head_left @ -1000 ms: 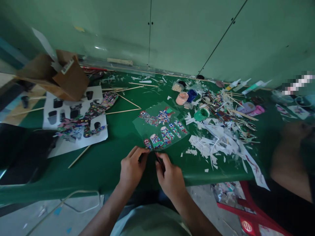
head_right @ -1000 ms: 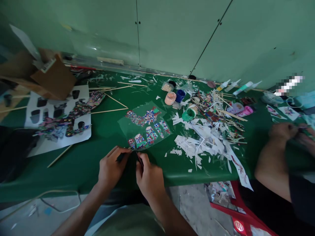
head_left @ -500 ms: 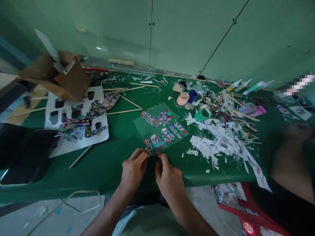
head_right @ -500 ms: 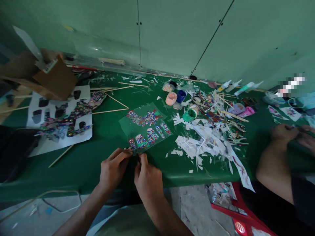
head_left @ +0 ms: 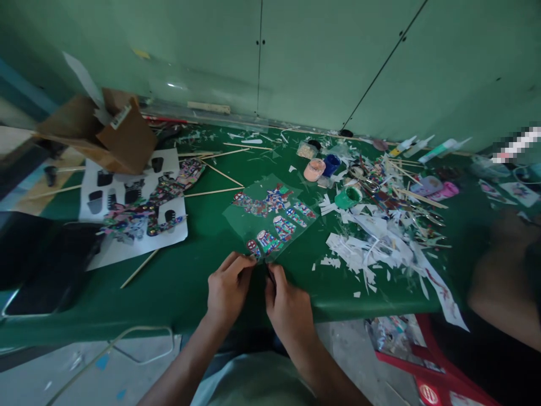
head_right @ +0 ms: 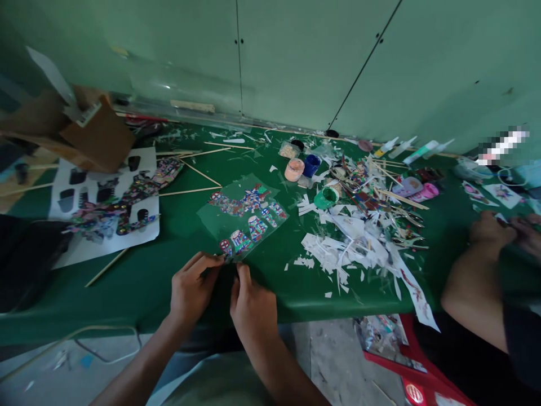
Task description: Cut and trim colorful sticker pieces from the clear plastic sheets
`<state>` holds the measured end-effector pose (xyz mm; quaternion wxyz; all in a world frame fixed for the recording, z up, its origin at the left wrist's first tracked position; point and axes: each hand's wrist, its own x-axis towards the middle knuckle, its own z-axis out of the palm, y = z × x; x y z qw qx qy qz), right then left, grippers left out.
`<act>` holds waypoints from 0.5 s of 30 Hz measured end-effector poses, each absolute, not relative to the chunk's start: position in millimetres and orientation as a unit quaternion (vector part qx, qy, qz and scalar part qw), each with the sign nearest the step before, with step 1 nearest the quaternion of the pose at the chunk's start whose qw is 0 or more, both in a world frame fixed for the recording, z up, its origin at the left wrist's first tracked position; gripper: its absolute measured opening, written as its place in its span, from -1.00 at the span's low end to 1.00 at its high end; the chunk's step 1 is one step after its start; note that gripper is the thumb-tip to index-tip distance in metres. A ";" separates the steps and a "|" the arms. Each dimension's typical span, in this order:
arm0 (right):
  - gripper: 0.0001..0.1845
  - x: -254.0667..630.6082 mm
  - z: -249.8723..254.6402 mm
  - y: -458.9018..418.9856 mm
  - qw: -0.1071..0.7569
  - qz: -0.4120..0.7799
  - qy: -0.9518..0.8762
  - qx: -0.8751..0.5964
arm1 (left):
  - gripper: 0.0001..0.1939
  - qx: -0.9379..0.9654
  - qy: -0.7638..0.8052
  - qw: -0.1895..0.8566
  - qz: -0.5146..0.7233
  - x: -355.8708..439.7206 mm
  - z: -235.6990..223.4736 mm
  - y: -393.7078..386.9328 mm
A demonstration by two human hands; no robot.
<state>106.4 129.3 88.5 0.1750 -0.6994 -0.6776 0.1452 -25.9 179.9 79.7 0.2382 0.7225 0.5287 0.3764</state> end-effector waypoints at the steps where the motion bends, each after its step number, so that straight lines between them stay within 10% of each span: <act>1: -0.72 106.1 87.1 128.8 0.175 0.135 -0.681 -0.698 | -0.84 0.725 0.523 0.241 0.377 -26.3 79.7 179.9; 15: -0.65 122.8 92.5 137.8 0.186 0.156 -0.684 -0.688 | -0.88 0.747 0.510 0.212 0.372 -22.5 78.9 185.4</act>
